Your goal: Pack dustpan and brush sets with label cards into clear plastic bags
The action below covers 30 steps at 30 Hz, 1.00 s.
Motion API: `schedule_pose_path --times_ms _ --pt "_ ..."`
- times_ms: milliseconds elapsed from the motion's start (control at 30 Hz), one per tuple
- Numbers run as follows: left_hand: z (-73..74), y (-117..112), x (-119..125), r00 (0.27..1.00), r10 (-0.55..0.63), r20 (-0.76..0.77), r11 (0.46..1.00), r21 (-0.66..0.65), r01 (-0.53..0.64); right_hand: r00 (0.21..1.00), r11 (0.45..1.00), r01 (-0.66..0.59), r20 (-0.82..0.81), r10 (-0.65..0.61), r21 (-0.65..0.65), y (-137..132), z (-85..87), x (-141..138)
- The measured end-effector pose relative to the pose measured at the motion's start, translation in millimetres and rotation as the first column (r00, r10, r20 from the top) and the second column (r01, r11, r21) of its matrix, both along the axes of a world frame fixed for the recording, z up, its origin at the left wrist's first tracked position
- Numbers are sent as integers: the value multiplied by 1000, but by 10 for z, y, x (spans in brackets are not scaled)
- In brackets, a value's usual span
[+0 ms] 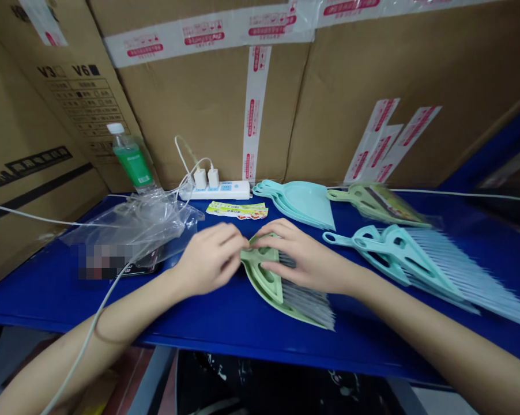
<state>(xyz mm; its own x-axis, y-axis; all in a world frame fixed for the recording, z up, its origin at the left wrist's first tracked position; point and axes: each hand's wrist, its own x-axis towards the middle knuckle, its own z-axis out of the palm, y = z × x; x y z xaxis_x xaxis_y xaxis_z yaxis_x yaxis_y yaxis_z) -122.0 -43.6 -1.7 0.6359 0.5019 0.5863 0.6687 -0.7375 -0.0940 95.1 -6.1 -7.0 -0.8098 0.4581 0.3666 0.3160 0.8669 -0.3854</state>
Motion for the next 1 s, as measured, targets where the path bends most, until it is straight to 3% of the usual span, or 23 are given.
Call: schedule_pose_path --times_ms 67,133,233,300,467,633,733,867,1000 --pt "52 84 -73 973 221 -60 974 -41 -224 985 999 9 174 0 -53 2 35 89" --pt "81 154 -120 922 349 -169 904 -198 -378 943 992 42 333 0 -121 -11 43 126" --pt "79 214 -136 896 368 -250 728 -522 -444 905 982 83 425 -4 -167 -48 26 114" --pt "56 230 -125 927 316 -202 645 -671 -366 914 983 88 405 -16 -159 -64 11 91" --pt "-39 273 -130 970 228 84 565 -823 -62 919 986 78 394 -14 -148 -47 -26 60" --pt "-121 336 -167 928 239 286 337 -921 197 947 994 32 322 3 -103 -31 -96 49" --pt "-130 349 -170 907 253 338 245 -929 278 950 995 18 312 13 -95 -34 -124 32" --pt "-116 340 -169 885 284 369 208 -925 318 933 990 41 361 10 -134 -16 -98 31" --pt "-106 335 -169 885 294 361 217 -927 306 943 988 41 333 10 -147 3 -40 58"
